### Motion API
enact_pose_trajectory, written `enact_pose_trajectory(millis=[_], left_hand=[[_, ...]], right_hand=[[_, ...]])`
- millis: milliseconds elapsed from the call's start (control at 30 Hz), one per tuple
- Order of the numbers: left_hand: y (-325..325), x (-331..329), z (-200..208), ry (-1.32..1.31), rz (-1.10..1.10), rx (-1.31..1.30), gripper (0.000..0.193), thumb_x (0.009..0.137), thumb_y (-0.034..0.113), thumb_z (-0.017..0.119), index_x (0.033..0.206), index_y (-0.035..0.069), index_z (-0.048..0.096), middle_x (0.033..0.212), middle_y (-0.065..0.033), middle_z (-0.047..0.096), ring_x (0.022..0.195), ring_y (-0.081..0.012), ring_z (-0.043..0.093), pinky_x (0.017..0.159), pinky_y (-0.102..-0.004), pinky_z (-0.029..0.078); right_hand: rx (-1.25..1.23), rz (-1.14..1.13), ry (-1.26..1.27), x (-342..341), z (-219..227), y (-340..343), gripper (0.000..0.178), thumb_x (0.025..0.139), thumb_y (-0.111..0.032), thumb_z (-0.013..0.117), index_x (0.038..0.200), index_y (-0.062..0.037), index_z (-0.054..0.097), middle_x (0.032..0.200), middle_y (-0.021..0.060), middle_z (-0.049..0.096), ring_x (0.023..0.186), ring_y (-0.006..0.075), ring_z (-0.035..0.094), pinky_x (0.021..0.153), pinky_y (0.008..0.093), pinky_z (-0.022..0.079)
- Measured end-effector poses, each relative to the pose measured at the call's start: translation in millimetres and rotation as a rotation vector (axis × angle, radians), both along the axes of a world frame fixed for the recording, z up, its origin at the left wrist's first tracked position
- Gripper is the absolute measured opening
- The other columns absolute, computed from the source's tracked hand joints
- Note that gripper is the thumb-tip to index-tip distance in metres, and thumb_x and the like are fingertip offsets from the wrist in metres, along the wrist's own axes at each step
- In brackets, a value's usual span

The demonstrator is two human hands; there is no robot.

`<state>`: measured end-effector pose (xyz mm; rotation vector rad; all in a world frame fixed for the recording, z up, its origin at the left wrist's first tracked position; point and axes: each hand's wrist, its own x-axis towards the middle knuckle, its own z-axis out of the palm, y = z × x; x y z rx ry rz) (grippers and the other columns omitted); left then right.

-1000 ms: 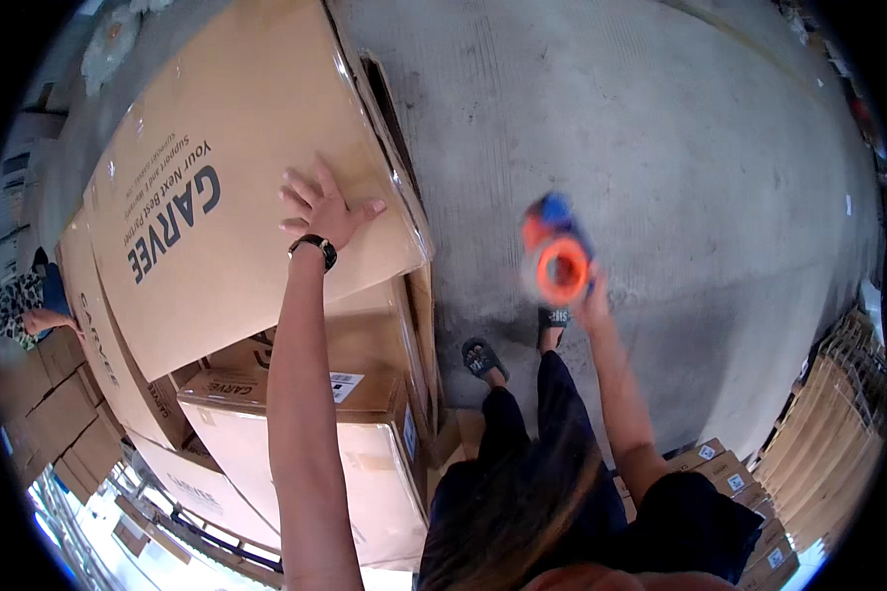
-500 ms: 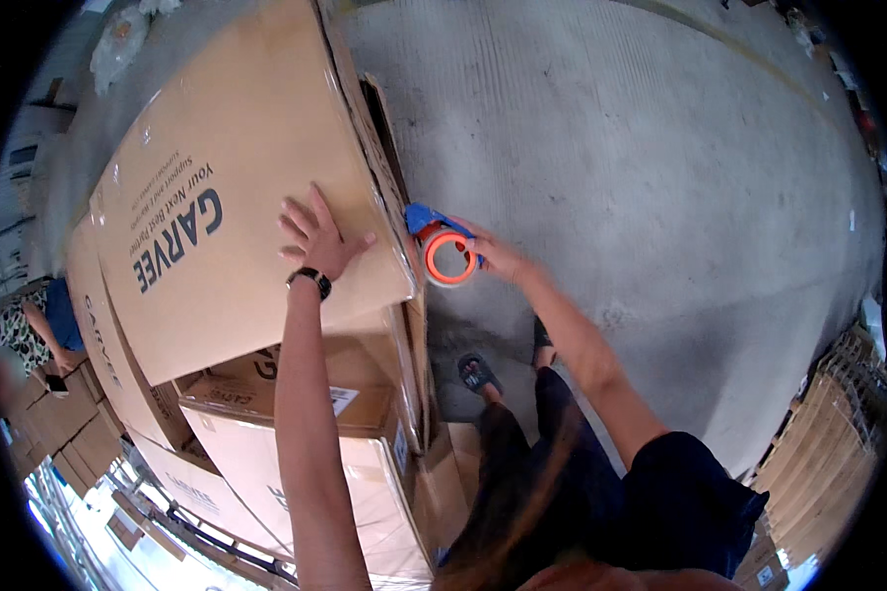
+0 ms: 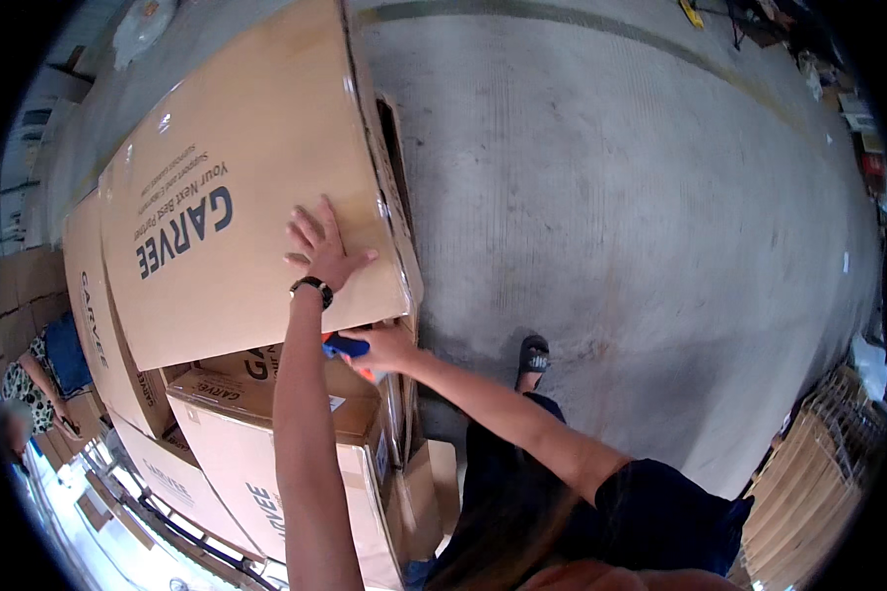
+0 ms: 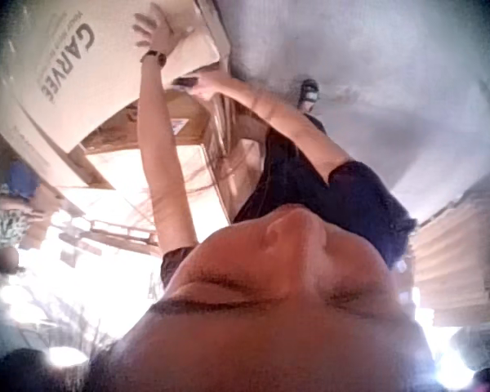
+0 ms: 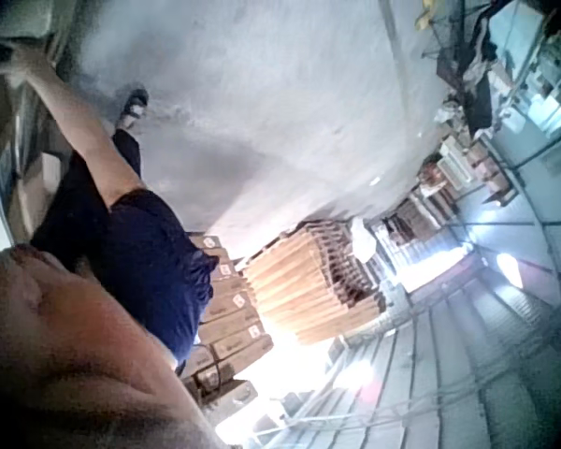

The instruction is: The person seals several large cardboard boxes using a handheld tape dispenser, applying tape across the seams and pressing it down by hand.

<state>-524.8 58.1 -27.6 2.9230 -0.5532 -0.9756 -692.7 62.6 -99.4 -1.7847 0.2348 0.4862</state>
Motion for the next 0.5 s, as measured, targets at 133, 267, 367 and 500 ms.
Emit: enact_pose_trajectory(millis=[133,267,367,500], left_hand=[[20,11,15,0.012,0.026,0.059,0.115,0.066,0.057,0.066,0.138,0.023,-0.016,0.140,-0.0257,-0.021,0.130,-0.0457,-0.016,0.096,-0.0688,0.004],[11,12,14,0.024,0.060,0.033,0.107,0.071,0.057,0.061,0.139,0.025,-0.014,0.141,-0.0239,-0.021,0.129,-0.0467,-0.015,0.094,-0.0701,0.006],[11,12,26,0.086,0.091,0.005,0.100,0.074,0.060,0.055,0.139,0.025,-0.013,0.142,-0.0233,-0.020,0.130,-0.0454,-0.014,0.095,-0.0694,0.005],[20,21,20,0.143,0.097,-0.053,0.090,0.078,0.060,0.046,0.140,0.025,-0.011,0.142,-0.0203,-0.021,0.130,-0.0443,-0.014,0.096,-0.0694,0.003]], right_hand=[[0.204,-0.042,0.095,-65,55,-25,0.059,0.074,-0.038,0.064,0.128,-0.0212,0.046,0.116,0.0208,0.052,0.096,0.0300,0.057,0.086,0.0351,0.044],[0.366,-0.111,0.380,-180,47,-118,0.062,0.077,-0.033,0.065,0.131,-0.0112,0.042,0.114,0.0141,0.054,0.100,0.0182,0.052,0.087,0.0299,0.041],[0.190,-0.191,0.503,-216,83,-189,0.060,0.079,-0.029,0.059,0.132,-0.0076,0.040,0.123,0.0111,0.050,0.110,0.0196,0.049,0.093,0.0303,0.038],[0.234,-0.272,0.458,-188,123,-238,0.061,0.080,-0.027,0.055,0.133,-0.0054,0.036,0.121,0.0091,0.051,0.110,0.0176,0.048,0.092,0.0286,0.038]])
